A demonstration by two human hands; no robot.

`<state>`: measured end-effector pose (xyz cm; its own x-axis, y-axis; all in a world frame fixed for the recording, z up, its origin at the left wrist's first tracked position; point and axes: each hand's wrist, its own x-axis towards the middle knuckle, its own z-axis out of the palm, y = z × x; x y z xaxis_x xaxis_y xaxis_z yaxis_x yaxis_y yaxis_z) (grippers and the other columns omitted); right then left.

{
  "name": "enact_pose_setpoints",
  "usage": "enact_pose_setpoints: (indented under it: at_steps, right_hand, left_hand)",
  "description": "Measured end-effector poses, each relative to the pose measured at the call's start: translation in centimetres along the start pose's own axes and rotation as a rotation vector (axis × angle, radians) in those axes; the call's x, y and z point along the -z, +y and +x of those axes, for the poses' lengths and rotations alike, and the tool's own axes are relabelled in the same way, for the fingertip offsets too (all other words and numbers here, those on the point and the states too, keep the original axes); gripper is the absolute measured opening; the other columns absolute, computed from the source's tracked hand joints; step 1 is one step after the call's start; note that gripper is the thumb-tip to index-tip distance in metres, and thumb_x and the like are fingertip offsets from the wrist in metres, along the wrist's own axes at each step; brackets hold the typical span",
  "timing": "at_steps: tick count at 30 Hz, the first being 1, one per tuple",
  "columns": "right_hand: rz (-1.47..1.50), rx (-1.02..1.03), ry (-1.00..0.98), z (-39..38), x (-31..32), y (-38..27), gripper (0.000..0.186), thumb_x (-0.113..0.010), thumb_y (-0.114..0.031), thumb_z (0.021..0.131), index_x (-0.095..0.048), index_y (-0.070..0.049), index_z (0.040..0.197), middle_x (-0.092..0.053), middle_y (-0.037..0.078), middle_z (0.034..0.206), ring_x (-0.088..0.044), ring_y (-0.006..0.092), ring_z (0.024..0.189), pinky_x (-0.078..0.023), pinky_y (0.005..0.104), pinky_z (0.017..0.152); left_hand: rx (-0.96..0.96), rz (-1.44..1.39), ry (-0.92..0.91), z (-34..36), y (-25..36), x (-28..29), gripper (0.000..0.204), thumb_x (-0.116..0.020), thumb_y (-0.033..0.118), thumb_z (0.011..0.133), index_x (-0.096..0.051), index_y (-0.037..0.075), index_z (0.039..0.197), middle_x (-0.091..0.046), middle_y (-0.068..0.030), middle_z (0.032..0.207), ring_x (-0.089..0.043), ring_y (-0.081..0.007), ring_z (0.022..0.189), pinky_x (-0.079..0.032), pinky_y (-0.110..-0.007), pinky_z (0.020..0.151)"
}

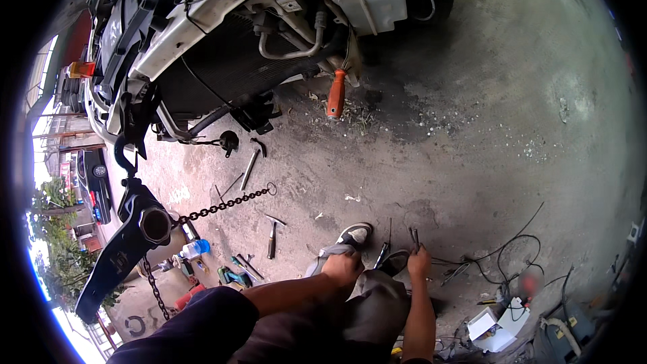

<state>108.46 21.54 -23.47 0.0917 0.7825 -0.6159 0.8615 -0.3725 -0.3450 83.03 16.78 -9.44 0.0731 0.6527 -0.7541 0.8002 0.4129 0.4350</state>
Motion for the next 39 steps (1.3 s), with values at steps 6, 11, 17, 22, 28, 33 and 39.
enact_pose_setpoints:
  at_steps: [6, 11, 17, 22, 28, 33, 39]
  right_hand:
    - [0.191, 0.160, 0.093, 8.0, 5.7, -5.8, 0.016, -0.055, -0.015, 0.090, -0.067, -0.007, 0.097, -0.070, 0.022, 0.089, -0.066, 0.0440, 0.088, -0.050, 0.0516, 0.075]
    - [0.133, 0.037, -0.087, 6.2, 8.9, -8.2, 0.016, -0.054, -0.021, 0.094, -0.065, -0.012, 0.101, -0.070, 0.020, 0.091, -0.065, 0.0427, 0.093, -0.050, 0.0515, 0.077]
    - [0.245, 0.113, -0.175, -4.2, 18.1, -3.1, 0.015, -0.055, -0.015, 0.094, -0.068, -0.011, 0.101, -0.069, 0.018, 0.087, -0.066, 0.0395, 0.085, -0.050, 0.0489, 0.073]
    - [0.173, -0.028, 0.020, -10.5, 17.3, 15.6, 0.014, -0.055, -0.009, 0.092, -0.069, -0.006, 0.091, -0.068, 0.014, 0.075, -0.066, 0.0302, 0.069, -0.051, 0.0416, 0.065]
    - [-0.332, -0.514, -0.123, -18.5, 21.4, 19.5, 0.020, -0.059, -0.019, 0.086, -0.072, -0.006, 0.095, -0.070, 0.023, 0.095, -0.067, 0.0435, 0.093, -0.052, 0.0524, 0.081]
    - [-0.250, -0.414, -0.319, -19.6, 21.9, 13.7, 0.022, -0.059, -0.019, 0.084, -0.075, -0.010, 0.097, -0.072, 0.018, 0.097, -0.067, 0.0384, 0.098, -0.053, 0.0443, 0.085]
    - [-0.192, -0.080, -0.163, -13.8, 16.6, 3.8, 0.015, -0.059, -0.014, 0.090, -0.071, -0.008, 0.096, -0.071, 0.019, 0.093, -0.067, 0.0392, 0.092, -0.051, 0.0452, 0.082]
  left_hand:
    - [0.130, -0.054, 0.098, 0.1, 1.7, -0.7, 0.037, -0.052, 0.038, 0.092, -0.060, 0.004, 0.104, -0.067, -0.0225, 0.101, -0.067, -0.0419, 0.089, -0.054, -0.052, 0.078]
    - [0.244, -0.115, 0.119, 0.3, 4.2, -0.7, 0.036, -0.055, 0.037, 0.091, -0.062, 0.006, 0.107, -0.068, -0.0229, 0.107, -0.067, -0.0407, 0.092, -0.053, -0.051, 0.082]
    - [0.327, -0.539, 0.705, 5.2, 3.3, 6.7, 0.036, -0.059, 0.028, 0.088, -0.064, 0.000, 0.110, -0.069, -0.0238, 0.103, -0.067, -0.0387, 0.098, -0.052, -0.043, 0.085]
    - [0.312, -0.314, 1.087, 13.4, 5.6, 27.7, 0.067, -0.067, 0.052, 0.084, -0.053, 0.000, 0.124, -0.054, -0.0241, 0.121, -0.060, -0.0404, 0.108, -0.050, -0.047, 0.089]
    - [0.314, -0.295, 0.783, 19.5, 3.0, 31.2, 0.048, -0.070, 0.044, 0.083, -0.061, 0.005, 0.108, -0.063, -0.0125, 0.075, -0.067, -0.0371, 0.078, -0.053, -0.046, 0.075]
    - [0.131, -1.189, 0.363, 7.5, 1.2, 24.0, 0.024, -0.067, 0.026, 0.089, -0.056, 0.005, 0.090, -0.050, 0.0019, 0.066, -0.045, -0.0070, 0.051, -0.034, -0.025, 0.045]
    - [0.297, -0.766, 0.357, -3.8, -3.7, 13.3, 0.037, -0.071, 0.033, 0.083, -0.059, 0.001, 0.097, -0.055, -0.0075, 0.074, -0.051, -0.0164, 0.068, -0.044, -0.035, 0.065]
